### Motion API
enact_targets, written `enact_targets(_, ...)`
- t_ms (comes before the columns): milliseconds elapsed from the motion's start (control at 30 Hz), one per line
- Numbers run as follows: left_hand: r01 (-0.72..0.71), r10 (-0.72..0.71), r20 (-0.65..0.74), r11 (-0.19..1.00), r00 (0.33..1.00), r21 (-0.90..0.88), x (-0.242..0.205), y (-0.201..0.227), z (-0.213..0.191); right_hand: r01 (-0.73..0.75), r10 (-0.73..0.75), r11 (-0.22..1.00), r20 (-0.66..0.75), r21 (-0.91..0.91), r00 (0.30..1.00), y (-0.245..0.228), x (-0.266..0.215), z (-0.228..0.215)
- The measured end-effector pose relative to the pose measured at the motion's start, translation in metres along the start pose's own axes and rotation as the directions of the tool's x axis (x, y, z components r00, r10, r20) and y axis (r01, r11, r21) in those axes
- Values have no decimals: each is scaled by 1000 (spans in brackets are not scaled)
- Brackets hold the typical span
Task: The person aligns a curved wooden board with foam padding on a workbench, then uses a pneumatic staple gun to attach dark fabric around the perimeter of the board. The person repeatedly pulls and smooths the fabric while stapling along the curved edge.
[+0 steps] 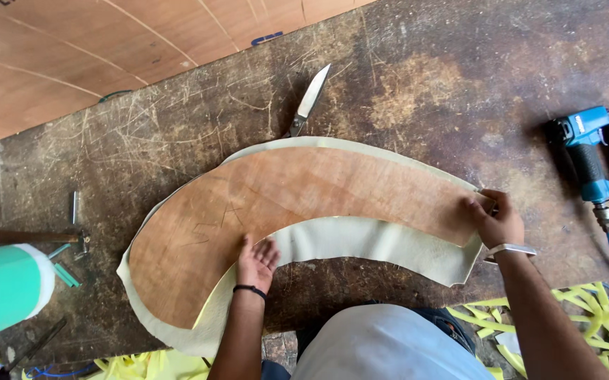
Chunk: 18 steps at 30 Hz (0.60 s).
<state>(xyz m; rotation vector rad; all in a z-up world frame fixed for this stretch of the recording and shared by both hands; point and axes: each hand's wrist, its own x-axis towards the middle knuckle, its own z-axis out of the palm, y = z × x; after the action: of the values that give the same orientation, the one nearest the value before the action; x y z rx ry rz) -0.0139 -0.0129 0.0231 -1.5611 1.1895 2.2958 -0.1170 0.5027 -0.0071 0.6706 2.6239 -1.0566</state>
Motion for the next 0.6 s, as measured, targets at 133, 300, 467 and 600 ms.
enact_targets(133,-361,217,289,558,932,747,-16,15,42,-151,137,923,66,353,988,19,2,14)
enact_targets(300,-646,642,588,-183,493,741,55,81,164,-218,118,763,201,608,973,58,-7,8)
enact_targets(467,-428,482,649,-495,589,756,111,114,268,-384,230,821,372,422,899,70,-26,9)
enact_targets(600,-458,205,655,-566,727,685,134,130,297,-273,96,868,398,416,912,72,-28,5)
